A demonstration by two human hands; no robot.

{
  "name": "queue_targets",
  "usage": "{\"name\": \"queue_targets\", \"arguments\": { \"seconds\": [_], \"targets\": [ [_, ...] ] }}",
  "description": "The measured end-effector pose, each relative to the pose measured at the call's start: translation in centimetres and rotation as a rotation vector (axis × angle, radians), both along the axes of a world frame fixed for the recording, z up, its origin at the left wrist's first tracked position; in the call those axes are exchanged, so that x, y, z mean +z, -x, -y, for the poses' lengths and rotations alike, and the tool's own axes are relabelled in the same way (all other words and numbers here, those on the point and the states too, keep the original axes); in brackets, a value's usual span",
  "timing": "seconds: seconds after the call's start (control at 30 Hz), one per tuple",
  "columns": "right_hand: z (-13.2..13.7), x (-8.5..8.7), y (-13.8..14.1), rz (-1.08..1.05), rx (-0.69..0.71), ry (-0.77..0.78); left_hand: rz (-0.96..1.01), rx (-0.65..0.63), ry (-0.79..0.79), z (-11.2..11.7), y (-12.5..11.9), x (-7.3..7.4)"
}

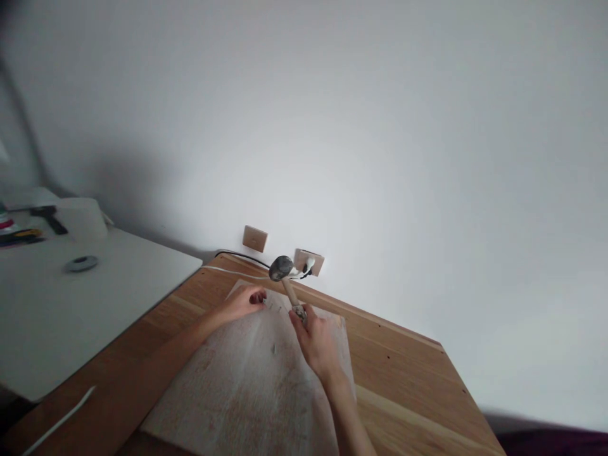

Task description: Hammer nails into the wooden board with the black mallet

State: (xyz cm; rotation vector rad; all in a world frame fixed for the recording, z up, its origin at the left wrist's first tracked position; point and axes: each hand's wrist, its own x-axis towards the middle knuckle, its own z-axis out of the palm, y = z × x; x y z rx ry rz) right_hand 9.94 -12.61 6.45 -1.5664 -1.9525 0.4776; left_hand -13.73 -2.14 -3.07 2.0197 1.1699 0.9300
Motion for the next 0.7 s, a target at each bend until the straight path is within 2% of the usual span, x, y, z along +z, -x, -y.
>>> {"name": "queue_targets", "arguments": {
  "seconds": [0.27, 0.5, 0.6, 0.7],
  "targets": [
    [0.7, -0.6, -0.8, 0.118, 0.081, 0.068, -0.027, -0.044, -0.083, 0.0, 0.2, 0.2],
    [0.7, -1.6, -0.6, 0.162, 0.076, 0.096, -0.108, 0.059, -0.114, -0.2, 0.3, -0.2],
    [0.5, -2.2, -0.8, 0.231, 0.103, 0.128, -0.083, 0.053, -0.128, -0.2, 0.3, -0.3],
    [0.5, -2.1, -1.2, 0.262, 0.104, 0.126, -0.076, 0.048, -0.149, -0.2, 0.3, -0.3]
  ]
}}
